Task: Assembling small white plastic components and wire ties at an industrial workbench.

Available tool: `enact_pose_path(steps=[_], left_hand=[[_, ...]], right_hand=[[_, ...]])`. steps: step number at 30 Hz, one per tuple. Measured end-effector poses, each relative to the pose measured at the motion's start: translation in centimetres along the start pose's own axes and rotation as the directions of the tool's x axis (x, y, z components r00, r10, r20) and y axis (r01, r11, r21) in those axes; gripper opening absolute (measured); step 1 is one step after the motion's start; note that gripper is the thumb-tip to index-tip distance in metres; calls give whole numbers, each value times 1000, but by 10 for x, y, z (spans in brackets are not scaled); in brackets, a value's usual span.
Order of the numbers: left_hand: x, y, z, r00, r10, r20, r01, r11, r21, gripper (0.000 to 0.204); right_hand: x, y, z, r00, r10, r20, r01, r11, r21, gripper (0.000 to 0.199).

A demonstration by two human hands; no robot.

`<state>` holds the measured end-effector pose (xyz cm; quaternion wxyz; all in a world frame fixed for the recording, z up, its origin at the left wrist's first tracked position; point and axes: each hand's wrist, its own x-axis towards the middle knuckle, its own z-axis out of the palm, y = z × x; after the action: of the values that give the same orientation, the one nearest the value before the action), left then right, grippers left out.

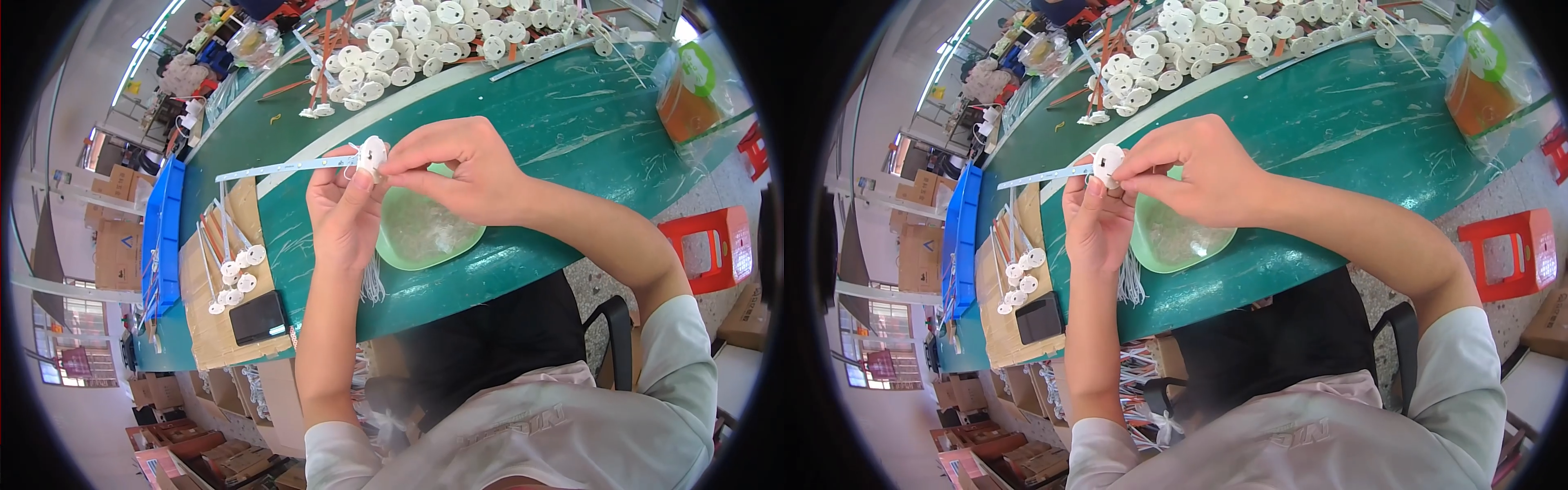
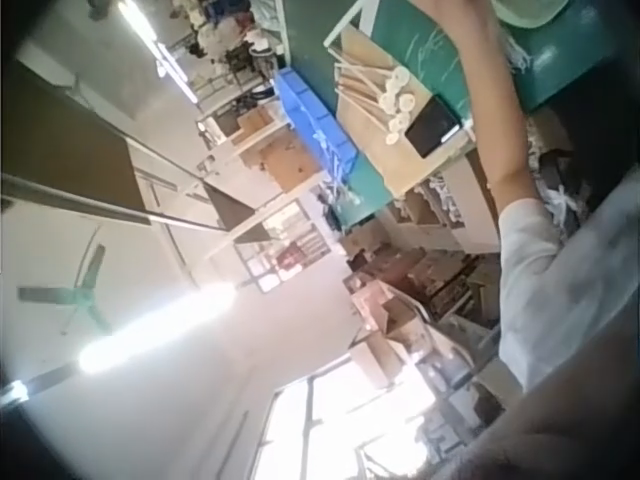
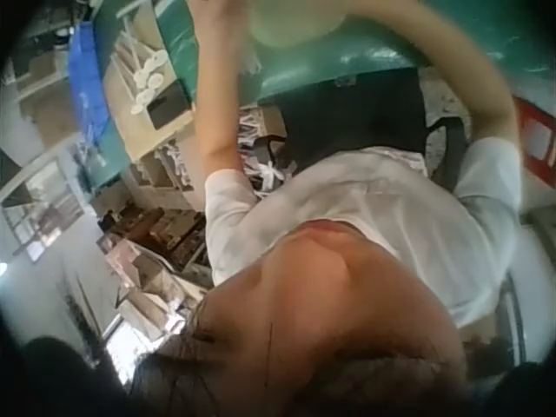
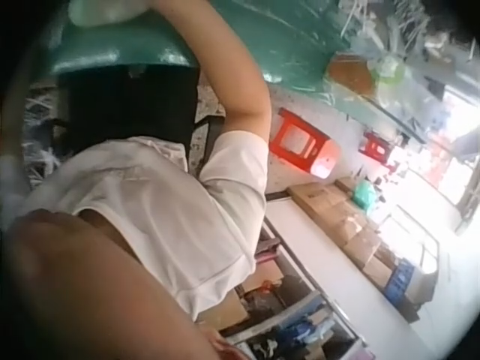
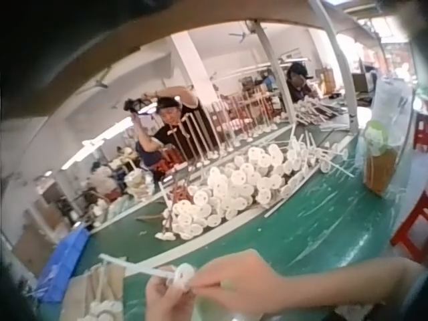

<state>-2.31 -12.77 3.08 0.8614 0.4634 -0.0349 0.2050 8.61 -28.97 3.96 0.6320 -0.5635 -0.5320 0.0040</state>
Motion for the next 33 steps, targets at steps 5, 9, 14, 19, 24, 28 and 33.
enact_pose_path(steps=[5,9,14,19,24,28,33], left_hand=[[1,3,-4,994,-22,107,24,999,-23,37],[0,0,-5,991,-16,136,26,997,-72,41],[-2,-5,7,992,-25,125,39,993,-108,46],[-6,-13,8,992,-3,129,26,984,-175,47],[-8,-13,8,994,-14,113,34,985,-170,46],[-7,-12,4,993,-53,107,67,988,-136,43],[-6,-15,8,996,-14,87,19,998,-65,42]], right_hand=[[5,-4,-7,996,-3,88,-1,999,42,13],[5,-8,-5,999,-24,22,24,999,-27,9],[1,0,7,886,-455,-95,401,851,-338,12],[1,3,7,823,-557,-113,458,768,-447,19],[0,3,7,821,-569,-47,485,738,-469,22],[1,3,6,823,-569,-6,503,733,-459,25],[4,1,5,838,-545,-11,484,754,-444,23]])
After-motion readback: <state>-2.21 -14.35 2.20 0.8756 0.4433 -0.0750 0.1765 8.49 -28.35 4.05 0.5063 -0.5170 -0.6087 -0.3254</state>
